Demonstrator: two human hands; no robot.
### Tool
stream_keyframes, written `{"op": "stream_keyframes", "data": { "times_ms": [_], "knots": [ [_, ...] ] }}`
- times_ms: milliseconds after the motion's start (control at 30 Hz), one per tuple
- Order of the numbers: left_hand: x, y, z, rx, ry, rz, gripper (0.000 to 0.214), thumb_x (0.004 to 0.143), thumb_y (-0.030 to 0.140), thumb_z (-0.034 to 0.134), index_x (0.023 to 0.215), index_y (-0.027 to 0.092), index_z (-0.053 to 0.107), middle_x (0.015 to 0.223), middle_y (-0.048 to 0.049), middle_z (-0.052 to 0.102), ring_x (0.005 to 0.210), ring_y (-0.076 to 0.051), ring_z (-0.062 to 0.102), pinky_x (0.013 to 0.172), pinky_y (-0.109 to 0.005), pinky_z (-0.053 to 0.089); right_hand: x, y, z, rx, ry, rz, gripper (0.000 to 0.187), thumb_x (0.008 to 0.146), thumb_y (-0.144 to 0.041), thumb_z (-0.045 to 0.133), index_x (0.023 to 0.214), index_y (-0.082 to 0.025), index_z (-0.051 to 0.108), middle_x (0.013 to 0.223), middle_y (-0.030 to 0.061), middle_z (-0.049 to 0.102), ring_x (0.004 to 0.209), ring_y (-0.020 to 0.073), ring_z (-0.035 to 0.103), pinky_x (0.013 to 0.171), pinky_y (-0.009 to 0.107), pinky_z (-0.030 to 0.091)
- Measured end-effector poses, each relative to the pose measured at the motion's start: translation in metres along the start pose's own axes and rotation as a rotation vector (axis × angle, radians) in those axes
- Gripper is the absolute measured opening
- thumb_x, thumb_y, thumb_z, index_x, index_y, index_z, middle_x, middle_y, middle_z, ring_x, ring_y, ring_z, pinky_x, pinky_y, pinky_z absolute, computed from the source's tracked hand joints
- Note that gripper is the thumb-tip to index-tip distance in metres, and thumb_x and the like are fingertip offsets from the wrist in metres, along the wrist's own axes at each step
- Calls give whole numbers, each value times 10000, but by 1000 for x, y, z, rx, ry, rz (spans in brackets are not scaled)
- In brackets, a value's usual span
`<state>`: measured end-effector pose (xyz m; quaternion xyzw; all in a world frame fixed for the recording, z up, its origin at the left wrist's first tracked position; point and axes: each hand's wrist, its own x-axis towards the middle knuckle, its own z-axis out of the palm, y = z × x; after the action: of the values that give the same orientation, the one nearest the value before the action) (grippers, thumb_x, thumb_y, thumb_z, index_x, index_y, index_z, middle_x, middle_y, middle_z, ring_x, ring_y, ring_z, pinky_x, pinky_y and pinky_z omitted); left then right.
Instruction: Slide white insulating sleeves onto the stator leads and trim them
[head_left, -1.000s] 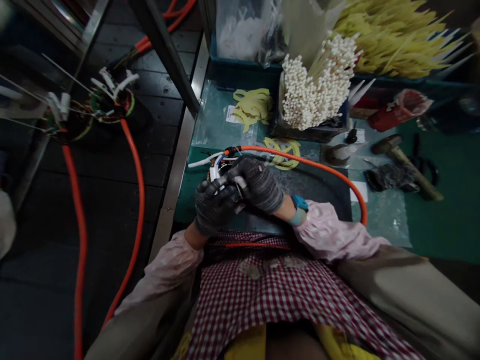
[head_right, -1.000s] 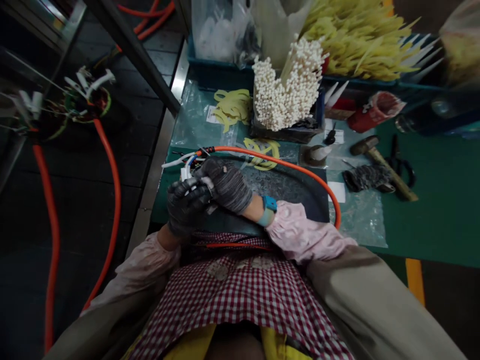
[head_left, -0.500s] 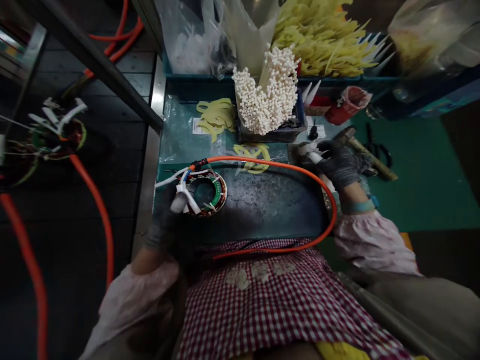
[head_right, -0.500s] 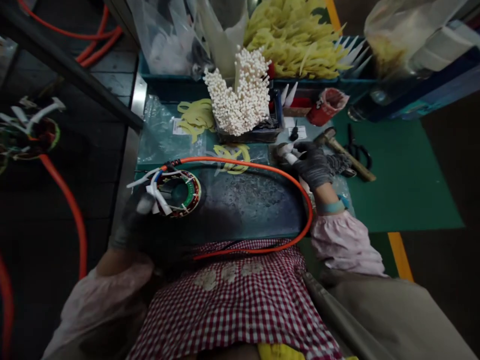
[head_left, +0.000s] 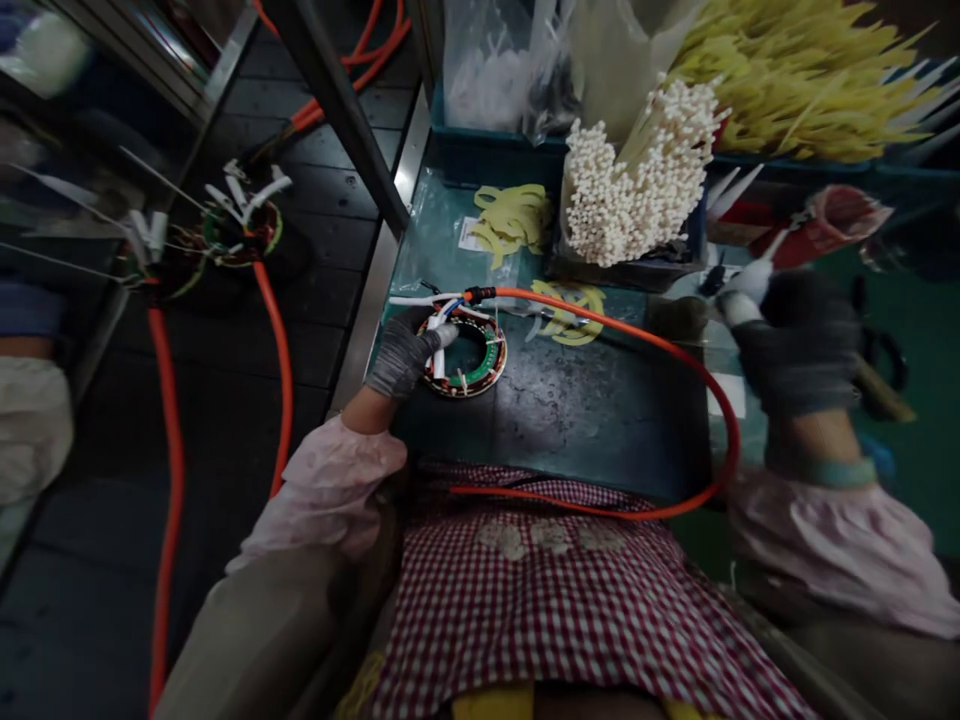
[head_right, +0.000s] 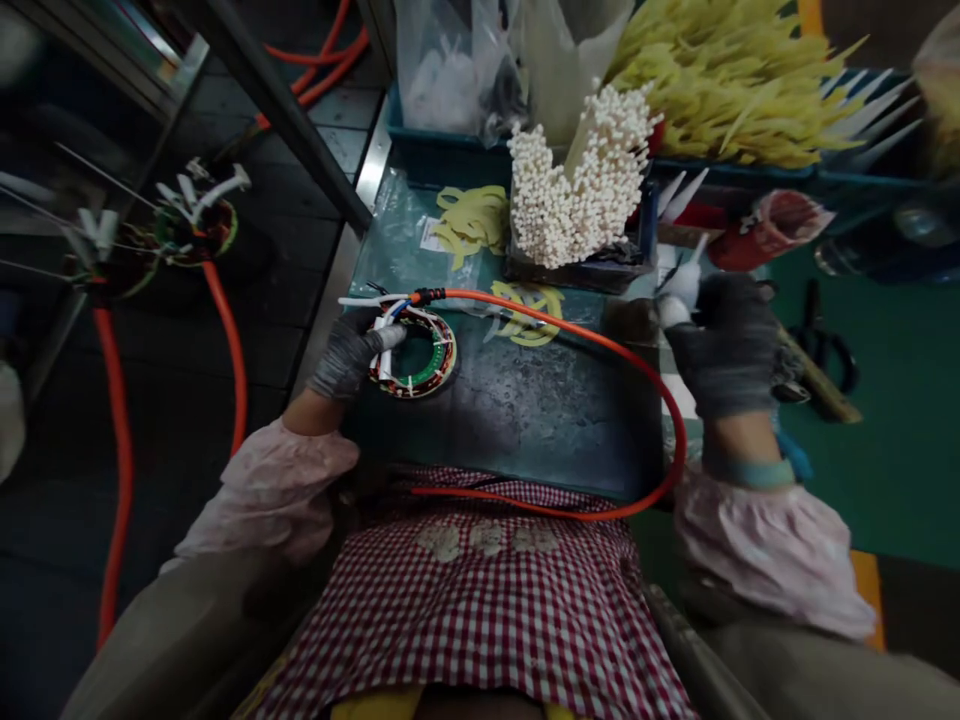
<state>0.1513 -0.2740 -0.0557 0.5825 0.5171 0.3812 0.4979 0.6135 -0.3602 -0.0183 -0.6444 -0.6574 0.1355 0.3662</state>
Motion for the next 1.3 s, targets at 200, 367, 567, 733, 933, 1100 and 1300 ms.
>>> {"op": "stream_keyframes", "data": {
  "times_ms": [200, 367, 567, 733, 933, 1100, 1300],
  "knots": [
    [-10, -2, 1, 258, 104, 98, 431, 826, 434, 877, 1184, 196, 844, 1099, -101, 884, 989, -312, 829, 949, -463, 711, -79, -144, 65, -63, -143, -22, 323, 1089, -577, 698, 1179, -285, 803, 970, 124, 837, 751, 323, 769, 665, 485, 618],
    [-67, 2, 13, 447, 149, 434, 504, 1077, 591, 704, 1452, 262, 780, 1386, -110, 854, 1306, -351, 813, 1171, -552, 670, -123, -153, 123, 78, -285, -74, 328, 1085, -485, 733, 1283, -243, 831, 982, 104, 897, 812, 307, 839, 670, 391, 645],
    [-110, 1, 22, 440, 154, 717, 545, 1212, 668, 438, 1652, 394, 609, 1597, -67, 753, 1580, -333, 678, 1367, -609, 524, -125, -152, 115, 49, -303, -153, 355, 1073, -516, 766, 1277, -242, 860, 1031, 138, 890, 847, 321, 822, 717, 418, 629],
    [-119, -3, 16, 597, 77, 769, 576, 1206, 674, 369, 1592, 383, 684, 1550, -69, 794, 1549, -334, 710, 1342, -574, 547, -115, -164, 112, 62, -329, -114, 358, 1023, -598, 810, 1186, -283, 861, 991, 131, 869, 839, 352, 794, 731, 481, 617],
    [-113, -11, 17, 663, 82, 634, 769, 1131, 844, 298, 1399, 340, 814, 1428, -92, 843, 1550, -373, 702, 1362, -620, 500, -111, -164, 112, 36, -339, -80, 439, 1051, -672, 758, 1168, -261, 856, 893, 118, 820, 748, 294, 719, 689, 439, 571],
    [-108, -4, 22, 661, 142, 758, 662, 1204, 693, 279, 1463, 328, 768, 1457, -80, 837, 1502, -320, 744, 1313, -542, 559, -109, -167, 108, -21, -254, -167, 398, 1076, -645, 711, 1150, -292, 879, 805, 78, 787, 692, 268, 691, 612, 399, 545],
    [-90, 32, 30, 766, -36, 765, 499, 1227, 532, 445, 1582, 289, 699, 1619, -86, 763, 1587, -294, 678, 1357, -491, 531, -98, -158, 86, -167, -174, -152, 469, 1081, -685, 706, 1108, -253, 886, 745, 78, 752, 635, 255, 671, 587, 373, 474]
  ]
}}
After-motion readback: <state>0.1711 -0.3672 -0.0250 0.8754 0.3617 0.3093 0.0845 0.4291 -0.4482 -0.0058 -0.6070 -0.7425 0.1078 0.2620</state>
